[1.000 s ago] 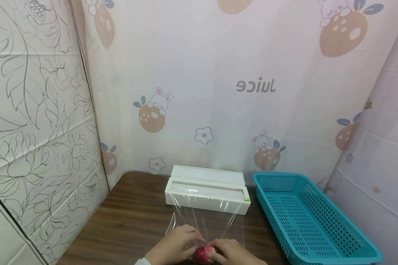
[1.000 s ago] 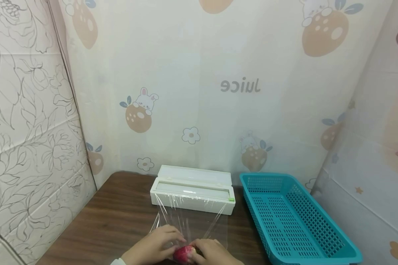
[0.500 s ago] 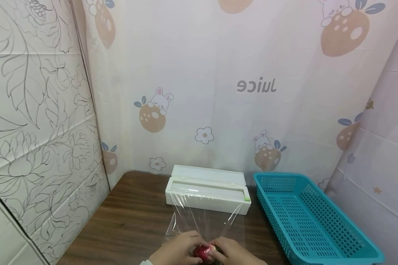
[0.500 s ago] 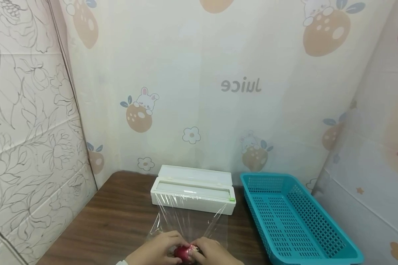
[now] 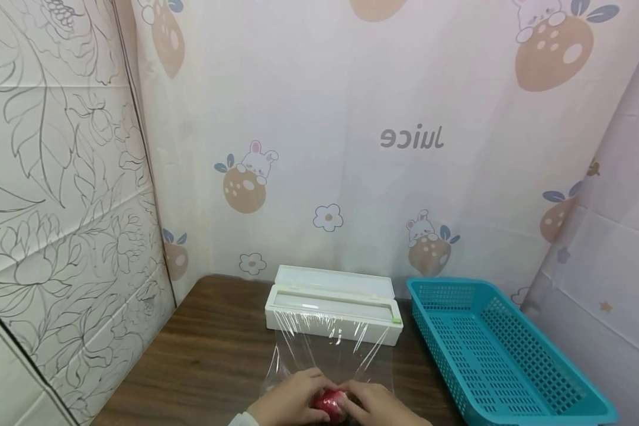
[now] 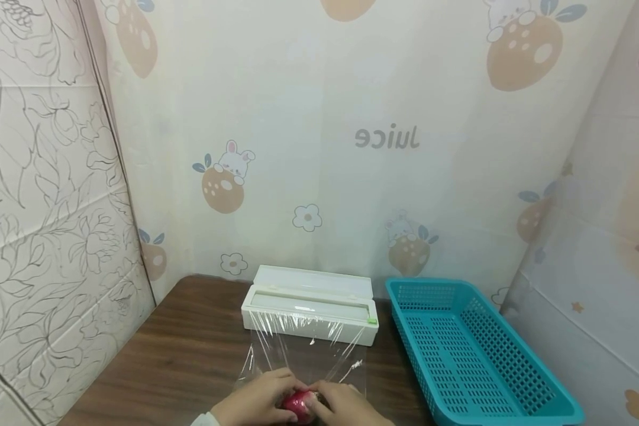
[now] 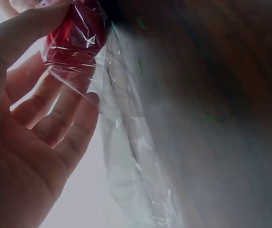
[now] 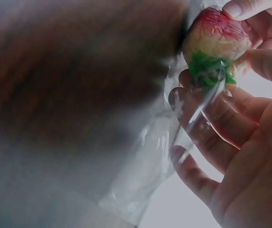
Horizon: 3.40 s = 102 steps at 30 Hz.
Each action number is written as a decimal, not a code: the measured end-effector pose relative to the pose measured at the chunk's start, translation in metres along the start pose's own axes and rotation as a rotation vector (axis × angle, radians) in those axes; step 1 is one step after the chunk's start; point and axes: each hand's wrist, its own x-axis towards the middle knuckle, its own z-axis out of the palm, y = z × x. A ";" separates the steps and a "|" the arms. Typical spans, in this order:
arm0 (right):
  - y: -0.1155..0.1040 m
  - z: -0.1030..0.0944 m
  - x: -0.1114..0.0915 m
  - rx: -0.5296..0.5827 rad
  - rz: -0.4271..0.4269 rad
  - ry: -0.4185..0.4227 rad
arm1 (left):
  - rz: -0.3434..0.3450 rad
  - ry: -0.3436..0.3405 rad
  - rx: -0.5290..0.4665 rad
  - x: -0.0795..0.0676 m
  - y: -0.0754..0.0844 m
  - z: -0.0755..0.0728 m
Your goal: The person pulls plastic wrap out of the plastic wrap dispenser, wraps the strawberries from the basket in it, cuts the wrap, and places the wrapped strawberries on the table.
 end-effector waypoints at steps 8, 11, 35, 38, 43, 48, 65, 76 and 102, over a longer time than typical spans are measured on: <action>0.002 -0.008 -0.002 -0.031 -0.018 0.018 | -0.035 -0.033 -0.039 0.003 -0.002 -0.004; 0.002 -0.007 -0.005 -0.138 -0.079 0.111 | -0.067 -0.051 -0.058 0.004 -0.003 -0.004; -0.011 0.009 0.009 -0.085 -0.032 0.088 | -0.128 -0.074 -0.191 0.007 -0.017 -0.003; -0.010 0.010 0.010 -0.079 -0.019 0.082 | -0.112 -0.065 -0.150 0.006 -0.018 -0.004; -0.009 0.012 0.010 -0.069 -0.018 0.084 | -0.162 -0.065 -0.200 0.004 -0.019 -0.002; -0.007 0.013 0.011 -0.102 -0.031 0.100 | -0.251 -0.039 -0.291 0.003 -0.018 -0.001; 0.001 0.000 0.022 0.080 0.018 0.056 | -0.093 0.061 -0.080 0.007 -0.017 -0.008; 0.006 -0.014 0.027 0.055 -0.022 0.063 | 0.046 0.101 -0.035 0.013 -0.014 -0.008; 0.015 -0.010 0.037 0.176 0.110 0.101 | -0.176 0.026 -0.021 0.034 -0.022 -0.007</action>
